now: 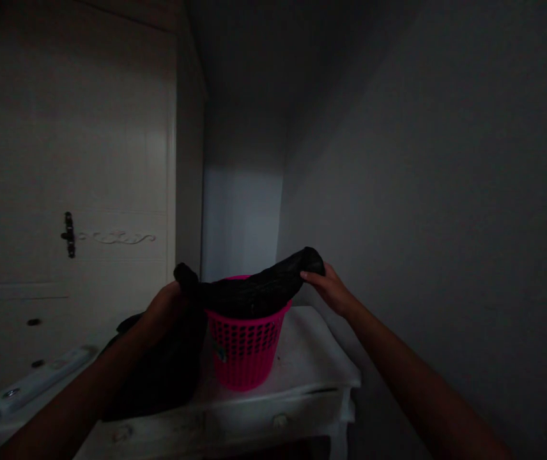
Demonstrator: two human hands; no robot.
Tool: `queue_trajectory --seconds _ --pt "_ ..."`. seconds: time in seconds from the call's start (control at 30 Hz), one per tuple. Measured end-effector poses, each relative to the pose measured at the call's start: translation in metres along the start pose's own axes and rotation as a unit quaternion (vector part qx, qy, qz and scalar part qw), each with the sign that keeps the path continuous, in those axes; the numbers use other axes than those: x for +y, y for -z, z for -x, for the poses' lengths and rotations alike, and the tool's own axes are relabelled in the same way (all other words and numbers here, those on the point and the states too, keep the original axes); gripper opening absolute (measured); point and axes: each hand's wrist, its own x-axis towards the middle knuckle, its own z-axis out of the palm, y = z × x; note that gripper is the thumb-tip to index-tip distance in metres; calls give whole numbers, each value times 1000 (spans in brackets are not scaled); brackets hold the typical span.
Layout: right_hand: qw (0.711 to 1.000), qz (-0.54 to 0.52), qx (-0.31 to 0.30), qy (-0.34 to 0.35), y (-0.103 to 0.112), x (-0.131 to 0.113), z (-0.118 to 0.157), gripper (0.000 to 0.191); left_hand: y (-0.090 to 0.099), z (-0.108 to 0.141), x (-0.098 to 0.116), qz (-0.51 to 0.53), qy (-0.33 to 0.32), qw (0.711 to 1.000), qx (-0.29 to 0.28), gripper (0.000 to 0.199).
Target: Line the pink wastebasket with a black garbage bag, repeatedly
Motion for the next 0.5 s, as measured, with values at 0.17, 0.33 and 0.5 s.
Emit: queue_trajectory --seconds 0.17,0.33,0.5 --pt "993 104 -10 56 16 -18 14 38 17 25 5 3 13 999 50 44" --pt "927 297 31 228 1 -46 30 53 11 54 20 -117 -46 992 -30 58" --pt "801 499 -195 268 -32 -54 48 38 2 71 23 -177 -104 967 -149 67"
